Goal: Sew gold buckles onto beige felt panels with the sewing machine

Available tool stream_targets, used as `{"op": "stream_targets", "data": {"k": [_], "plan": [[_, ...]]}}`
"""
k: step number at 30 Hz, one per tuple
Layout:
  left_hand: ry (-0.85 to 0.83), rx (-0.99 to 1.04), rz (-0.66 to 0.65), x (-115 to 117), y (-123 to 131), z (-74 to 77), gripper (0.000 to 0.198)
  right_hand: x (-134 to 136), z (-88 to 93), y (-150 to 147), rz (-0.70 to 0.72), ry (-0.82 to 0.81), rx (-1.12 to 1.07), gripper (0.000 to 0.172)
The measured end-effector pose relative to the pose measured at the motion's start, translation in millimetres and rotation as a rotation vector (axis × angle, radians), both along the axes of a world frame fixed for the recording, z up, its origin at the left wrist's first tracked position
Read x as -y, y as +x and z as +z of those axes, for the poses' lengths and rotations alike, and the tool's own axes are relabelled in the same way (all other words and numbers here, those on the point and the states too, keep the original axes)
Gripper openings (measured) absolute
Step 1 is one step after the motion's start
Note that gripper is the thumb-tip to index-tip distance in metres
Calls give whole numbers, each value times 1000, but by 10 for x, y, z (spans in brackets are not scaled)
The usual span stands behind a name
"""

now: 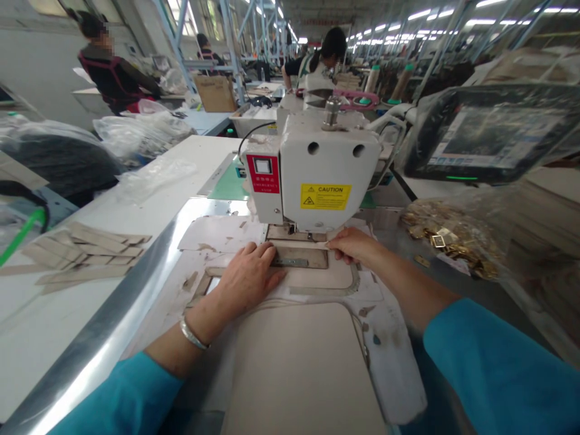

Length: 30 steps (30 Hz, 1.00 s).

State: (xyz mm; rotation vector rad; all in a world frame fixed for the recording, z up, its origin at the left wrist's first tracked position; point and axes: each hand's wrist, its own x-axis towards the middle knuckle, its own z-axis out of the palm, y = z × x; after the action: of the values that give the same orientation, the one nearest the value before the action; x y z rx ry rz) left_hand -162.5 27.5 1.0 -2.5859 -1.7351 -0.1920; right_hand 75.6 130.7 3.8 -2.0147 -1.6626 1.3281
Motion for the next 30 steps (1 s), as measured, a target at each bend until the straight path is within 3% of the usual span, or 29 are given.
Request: {"op": "stream_targets", "data": {"k": [5,9,30], "plan": [[20,-8,28,-15,-151,-9,38,-23,51,-184,17,-3,-43,21],[21,4,23,-86,-112,-15,37,-104,80,-159,-2,-18,-34,22],[-20,93,-183,-101,428,-12,40,-147,88,814,-52,-69,-80,17]]}}
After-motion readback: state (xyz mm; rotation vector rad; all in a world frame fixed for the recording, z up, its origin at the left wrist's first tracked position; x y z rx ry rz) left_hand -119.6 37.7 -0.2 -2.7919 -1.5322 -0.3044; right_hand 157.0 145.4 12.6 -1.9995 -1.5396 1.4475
